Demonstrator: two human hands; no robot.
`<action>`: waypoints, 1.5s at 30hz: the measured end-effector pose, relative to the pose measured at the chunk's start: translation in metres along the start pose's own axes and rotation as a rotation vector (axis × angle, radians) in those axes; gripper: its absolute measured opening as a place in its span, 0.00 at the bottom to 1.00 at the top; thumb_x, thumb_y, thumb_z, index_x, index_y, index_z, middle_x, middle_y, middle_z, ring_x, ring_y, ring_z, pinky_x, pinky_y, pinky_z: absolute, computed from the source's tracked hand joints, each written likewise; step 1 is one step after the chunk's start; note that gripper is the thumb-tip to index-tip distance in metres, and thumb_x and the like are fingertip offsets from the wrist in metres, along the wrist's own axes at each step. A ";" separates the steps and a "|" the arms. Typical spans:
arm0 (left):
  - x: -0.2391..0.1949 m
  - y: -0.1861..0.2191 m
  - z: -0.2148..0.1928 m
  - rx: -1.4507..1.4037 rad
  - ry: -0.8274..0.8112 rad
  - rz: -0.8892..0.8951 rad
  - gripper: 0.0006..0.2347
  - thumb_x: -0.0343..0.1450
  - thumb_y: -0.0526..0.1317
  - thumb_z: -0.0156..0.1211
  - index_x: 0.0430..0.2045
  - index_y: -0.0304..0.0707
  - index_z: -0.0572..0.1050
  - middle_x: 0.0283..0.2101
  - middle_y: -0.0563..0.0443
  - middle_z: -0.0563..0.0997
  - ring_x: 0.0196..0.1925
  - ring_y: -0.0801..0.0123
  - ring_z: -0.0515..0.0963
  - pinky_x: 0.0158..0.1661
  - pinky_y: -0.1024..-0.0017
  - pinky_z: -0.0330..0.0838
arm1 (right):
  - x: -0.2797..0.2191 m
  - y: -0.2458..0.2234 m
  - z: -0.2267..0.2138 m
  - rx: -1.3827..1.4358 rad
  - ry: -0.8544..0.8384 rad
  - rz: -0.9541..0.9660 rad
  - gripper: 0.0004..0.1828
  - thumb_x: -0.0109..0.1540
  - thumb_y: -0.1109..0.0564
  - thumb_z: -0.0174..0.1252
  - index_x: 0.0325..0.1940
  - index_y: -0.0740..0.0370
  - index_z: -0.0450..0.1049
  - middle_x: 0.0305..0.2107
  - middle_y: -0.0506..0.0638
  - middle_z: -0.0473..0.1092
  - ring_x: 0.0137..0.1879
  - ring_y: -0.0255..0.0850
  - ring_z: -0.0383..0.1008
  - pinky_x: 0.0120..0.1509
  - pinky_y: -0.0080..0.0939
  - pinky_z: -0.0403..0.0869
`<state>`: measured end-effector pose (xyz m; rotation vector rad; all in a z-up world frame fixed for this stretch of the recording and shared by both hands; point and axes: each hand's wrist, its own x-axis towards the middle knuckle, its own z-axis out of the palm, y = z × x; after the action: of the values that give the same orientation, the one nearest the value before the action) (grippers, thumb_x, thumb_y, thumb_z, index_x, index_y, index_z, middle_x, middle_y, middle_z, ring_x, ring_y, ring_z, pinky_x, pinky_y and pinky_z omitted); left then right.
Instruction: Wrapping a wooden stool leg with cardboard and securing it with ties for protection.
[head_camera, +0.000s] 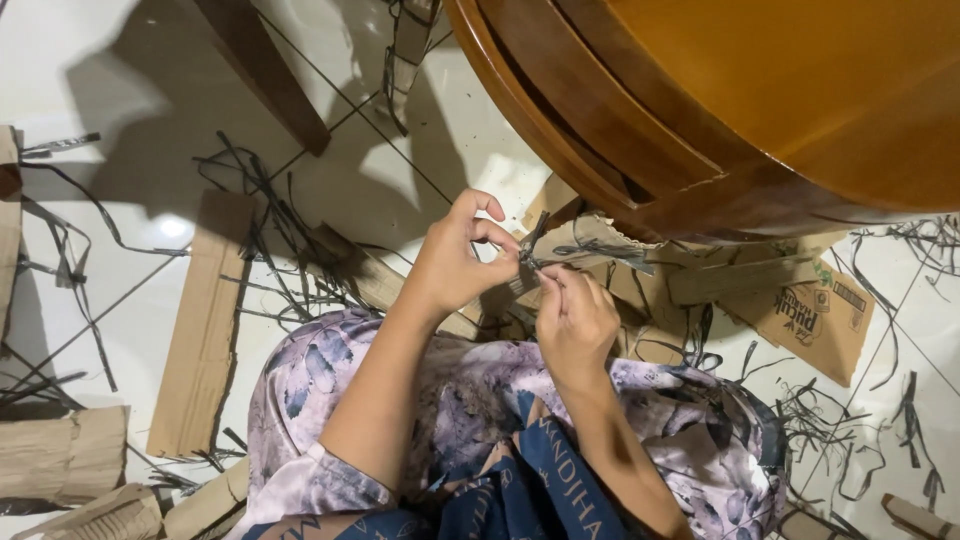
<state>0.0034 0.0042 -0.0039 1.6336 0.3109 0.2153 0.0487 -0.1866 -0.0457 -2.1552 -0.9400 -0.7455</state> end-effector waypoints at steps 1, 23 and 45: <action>0.000 -0.001 0.000 0.000 0.000 -0.001 0.20 0.59 0.39 0.69 0.41 0.48 0.67 0.27 0.57 0.85 0.29 0.70 0.77 0.32 0.78 0.68 | 0.000 -0.001 -0.001 0.000 0.000 0.000 0.02 0.62 0.63 0.68 0.38 0.61 0.81 0.23 0.48 0.73 0.29 0.49 0.76 0.38 0.45 0.75; 0.011 -0.008 0.024 -0.031 0.157 0.133 0.19 0.63 0.34 0.63 0.38 0.46 0.56 0.30 0.53 0.85 0.34 0.63 0.80 0.35 0.70 0.71 | 0.003 -0.014 -0.035 0.083 -0.301 0.345 0.05 0.61 0.57 0.67 0.39 0.55 0.78 0.17 0.53 0.65 0.29 0.58 0.74 0.38 0.51 0.73; 0.005 -0.056 0.007 0.758 -0.554 -0.587 0.14 0.67 0.45 0.60 0.40 0.40 0.84 0.40 0.41 0.86 0.52 0.49 0.83 0.56 0.55 0.73 | -0.025 0.048 -0.110 -0.214 -1.676 0.623 0.18 0.68 0.52 0.45 0.48 0.62 0.79 0.43 0.66 0.78 0.57 0.61 0.77 0.64 0.59 0.74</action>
<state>0.0060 0.0034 -0.0604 2.1633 0.4556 -0.8848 0.0463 -0.3045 -0.0111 -2.7648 -0.7002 1.5652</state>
